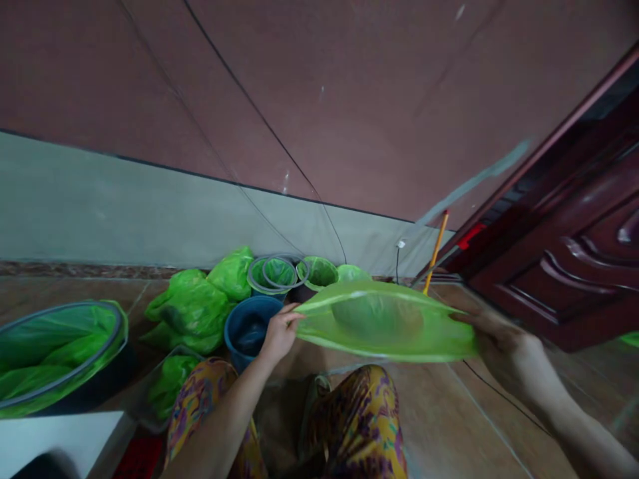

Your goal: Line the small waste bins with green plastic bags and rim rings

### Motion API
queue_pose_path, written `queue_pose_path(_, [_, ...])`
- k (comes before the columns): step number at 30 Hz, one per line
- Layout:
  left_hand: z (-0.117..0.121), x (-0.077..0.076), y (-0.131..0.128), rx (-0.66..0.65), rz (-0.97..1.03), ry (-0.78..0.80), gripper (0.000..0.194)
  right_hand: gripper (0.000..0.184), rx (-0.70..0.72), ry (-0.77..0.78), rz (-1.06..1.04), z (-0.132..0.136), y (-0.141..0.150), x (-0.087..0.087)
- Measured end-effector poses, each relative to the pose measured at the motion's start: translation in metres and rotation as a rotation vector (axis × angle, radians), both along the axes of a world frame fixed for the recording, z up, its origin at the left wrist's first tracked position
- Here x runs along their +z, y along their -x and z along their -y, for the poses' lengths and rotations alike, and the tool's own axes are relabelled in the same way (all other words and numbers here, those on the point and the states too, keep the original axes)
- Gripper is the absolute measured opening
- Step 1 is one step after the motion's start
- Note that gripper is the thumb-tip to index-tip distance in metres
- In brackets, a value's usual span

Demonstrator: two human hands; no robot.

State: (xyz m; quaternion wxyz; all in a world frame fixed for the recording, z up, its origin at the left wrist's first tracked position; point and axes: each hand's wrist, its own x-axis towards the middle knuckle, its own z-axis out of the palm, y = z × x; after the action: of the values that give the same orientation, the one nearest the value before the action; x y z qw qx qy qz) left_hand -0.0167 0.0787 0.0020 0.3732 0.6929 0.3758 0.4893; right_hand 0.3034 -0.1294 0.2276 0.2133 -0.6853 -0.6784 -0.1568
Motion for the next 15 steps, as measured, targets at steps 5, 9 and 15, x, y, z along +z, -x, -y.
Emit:
queue_pose_path(5, [0.003, -0.023, 0.022, 0.033, 0.071, 0.120, 0.023, 0.026, 0.078, 0.050, -0.172, 0.054, -0.002, -0.060])
queue_pose_path(9, [-0.006, -0.027, 0.029, 0.091, 0.036, 0.150, 0.022, 0.024, 0.126, 0.112, -0.226, 0.086, 0.014, -0.097])
queue_pose_path(15, [-0.031, 0.002, 0.038, 0.034, 0.094, 0.175, 0.017, 0.021, 0.133, 0.155, -0.246, 0.119, 0.062, -0.127])
